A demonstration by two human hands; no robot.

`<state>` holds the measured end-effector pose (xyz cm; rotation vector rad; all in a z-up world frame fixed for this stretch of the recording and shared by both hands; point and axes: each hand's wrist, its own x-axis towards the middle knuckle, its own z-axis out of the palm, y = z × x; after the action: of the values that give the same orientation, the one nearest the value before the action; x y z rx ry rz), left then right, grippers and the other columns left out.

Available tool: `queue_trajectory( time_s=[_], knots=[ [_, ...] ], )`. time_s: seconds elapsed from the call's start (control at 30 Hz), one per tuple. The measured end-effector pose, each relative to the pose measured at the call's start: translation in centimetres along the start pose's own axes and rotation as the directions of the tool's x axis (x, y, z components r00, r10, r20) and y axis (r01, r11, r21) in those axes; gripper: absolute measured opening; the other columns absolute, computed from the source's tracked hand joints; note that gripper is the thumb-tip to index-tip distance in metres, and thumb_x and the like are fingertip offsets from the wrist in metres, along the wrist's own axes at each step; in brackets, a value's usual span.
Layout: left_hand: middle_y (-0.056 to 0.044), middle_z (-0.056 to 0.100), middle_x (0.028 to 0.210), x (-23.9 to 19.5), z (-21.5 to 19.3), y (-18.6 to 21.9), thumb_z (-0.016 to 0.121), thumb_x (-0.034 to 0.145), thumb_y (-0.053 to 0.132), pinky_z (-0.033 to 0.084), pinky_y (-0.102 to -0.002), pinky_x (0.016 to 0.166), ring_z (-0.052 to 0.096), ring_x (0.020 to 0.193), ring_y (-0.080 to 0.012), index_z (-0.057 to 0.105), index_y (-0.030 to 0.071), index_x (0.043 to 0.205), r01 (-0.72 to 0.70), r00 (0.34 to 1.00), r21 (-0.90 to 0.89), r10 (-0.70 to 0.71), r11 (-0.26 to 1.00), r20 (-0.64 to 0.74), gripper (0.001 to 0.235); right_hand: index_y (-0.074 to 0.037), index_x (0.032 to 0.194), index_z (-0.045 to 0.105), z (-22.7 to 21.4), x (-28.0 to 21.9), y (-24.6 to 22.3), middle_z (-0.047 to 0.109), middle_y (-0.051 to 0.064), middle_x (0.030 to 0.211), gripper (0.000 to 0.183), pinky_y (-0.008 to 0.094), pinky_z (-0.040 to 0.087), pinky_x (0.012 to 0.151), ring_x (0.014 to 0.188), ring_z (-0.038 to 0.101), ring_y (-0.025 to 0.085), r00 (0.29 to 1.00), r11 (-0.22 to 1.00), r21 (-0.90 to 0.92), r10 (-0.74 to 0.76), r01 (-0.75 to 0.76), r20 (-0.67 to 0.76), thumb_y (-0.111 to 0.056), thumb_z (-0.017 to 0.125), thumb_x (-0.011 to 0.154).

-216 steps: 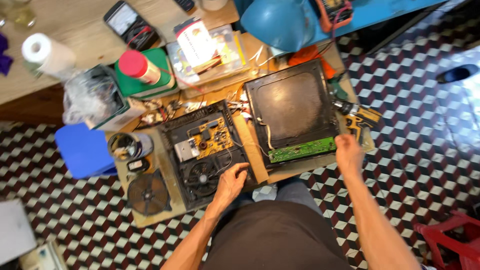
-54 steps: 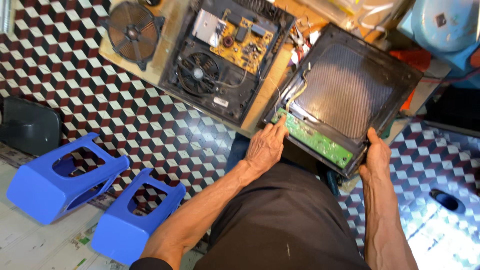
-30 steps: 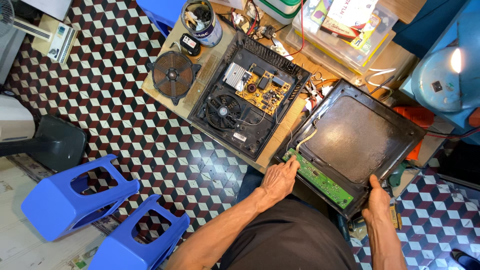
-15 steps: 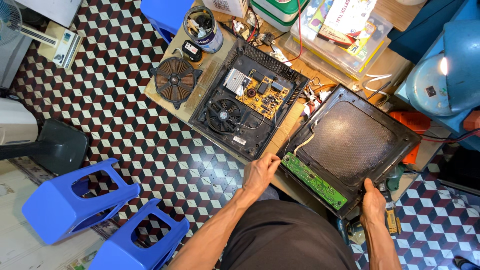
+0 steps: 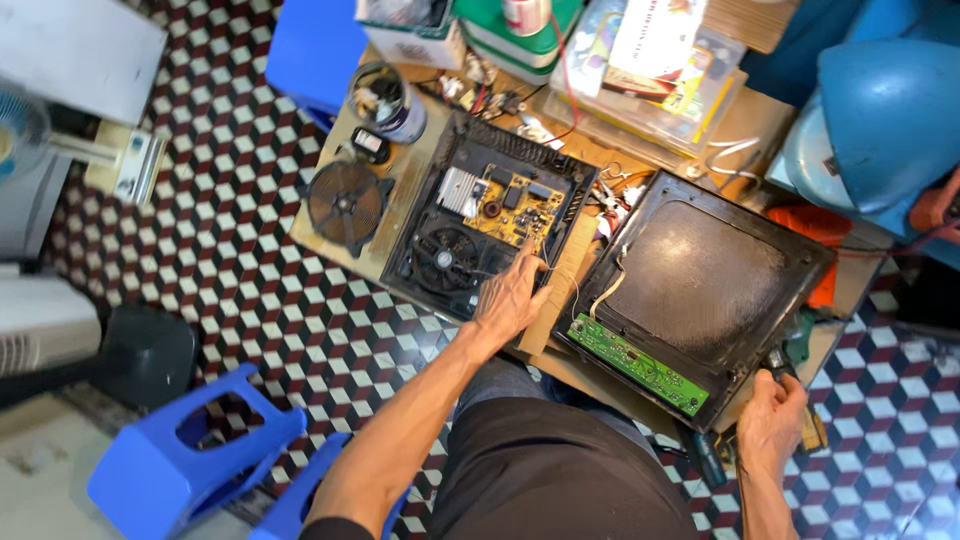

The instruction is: The person disassembles an electronic device using a power drill, removes a fan and circuit board, and then uses a flashlight and magnifying glass to inspect the internal components.

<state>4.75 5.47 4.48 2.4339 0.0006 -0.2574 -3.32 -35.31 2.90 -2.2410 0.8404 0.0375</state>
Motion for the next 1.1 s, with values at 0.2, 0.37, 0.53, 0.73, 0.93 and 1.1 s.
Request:
queue_trajectory(
  time_s=[0.2, 0.37, 0.53, 0.73, 0.93, 1.1],
  knots=[
    [-0.031, 0.029, 0.16, 5.2, -1.7, -2.7, 0.077, 0.085, 0.035, 0.06, -0.05, 0.074, 0.071, 0.088, -0.0461, 0.052, 0.004, 0.114, -0.199, 0.967, 0.062, 0.186, 0.978, 0.174, 0.049, 0.007, 0.14, 0.055, 1.1, -7.4, 0.3, 0.066, 0.017, 0.118, 0.06, 0.036, 0.047, 0.092, 0.106, 0.061, 0.025, 0.976, 0.969, 0.179, 0.19, -0.168, -0.109, -0.042, 0.062, 0.106],
    [-0.031, 0.028, 0.161, 6.9, -2.1, -4.2, 0.078, 0.084, 0.039, 0.059, -0.05, 0.075, 0.072, 0.088, -0.0453, 0.051, 0.004, 0.117, -0.196, 0.953, 0.01, 0.188, 0.981, 0.237, 0.056, 0.007, 0.137, 0.057, 4.1, -13.2, 0.3, 0.067, 0.014, 0.11, 0.055, 0.033, 0.047, 0.086, 0.098, 0.062, 0.022, 0.927, 0.94, 0.081, 0.341, -0.332, -0.158, -0.039, 0.063, 0.108],
    [-0.029, 0.03, 0.162, 7.9, -2.4, -5.3, 0.078, 0.084, 0.04, 0.06, -0.05, 0.078, 0.072, 0.09, -0.0455, 0.05, 0.004, 0.117, -0.181, 0.94, -0.031, 0.182, 0.983, 0.287, 0.057, 0.006, 0.137, 0.056, 6.3, -15.9, -1.1, 0.067, 0.011, 0.1, 0.053, 0.03, 0.049, 0.077, 0.087, 0.063, 0.018, 0.882, 0.874, 0.235, 0.458, -0.426, -0.107, -0.036, 0.061, 0.105],
    [-0.029, 0.031, 0.161, 8.4, -2.4, -6.1, 0.079, 0.083, 0.039, 0.059, -0.051, 0.078, 0.071, 0.09, -0.0469, 0.05, 0.005, 0.118, -0.202, 0.938, -0.058, 0.21, 0.978, 0.277, 0.057, 0.006, 0.137, 0.056, 7.3, -17.4, -3.4, 0.067, 0.012, 0.095, 0.051, 0.03, 0.05, 0.077, 0.086, 0.063, 0.019, 0.872, 0.863, 0.219, 0.482, -0.456, -0.086, -0.035, 0.06, 0.107],
    [-0.028, 0.03, 0.164, 8.8, -1.1, -6.5, 0.073, 0.088, 0.031, 0.061, -0.044, 0.067, 0.073, 0.088, -0.0389, 0.049, 0.005, 0.115, -0.114, 0.948, -0.098, 0.138, 0.989, 0.288, 0.044, 0.006, 0.139, 0.054, 8.0, -18.5, -5.5, 0.065, 0.015, 0.107, 0.053, 0.032, 0.054, 0.083, 0.092, 0.065, 0.02, 0.853, 0.839, 0.237, 0.517, -0.489, -0.068, -0.035, 0.059, 0.106],
    [-0.028, 0.029, 0.163, 8.4, 0.6, -5.3, 0.066, 0.092, 0.025, 0.058, -0.034, 0.052, 0.07, 0.071, -0.0234, 0.051, 0.008, 0.114, 0.114, 0.97, -0.251, -0.053, 0.961, 0.237, 0.033, 0.006, 0.142, 0.052, 8.4, -19.1, -7.1, 0.063, 0.018, 0.12, 0.055, 0.033, 0.055, 0.086, 0.1, 0.068, 0.024, 0.845, 0.829, 0.223, 0.534, -0.513, -0.039, -0.035, 0.057, 0.106]
  ],
)
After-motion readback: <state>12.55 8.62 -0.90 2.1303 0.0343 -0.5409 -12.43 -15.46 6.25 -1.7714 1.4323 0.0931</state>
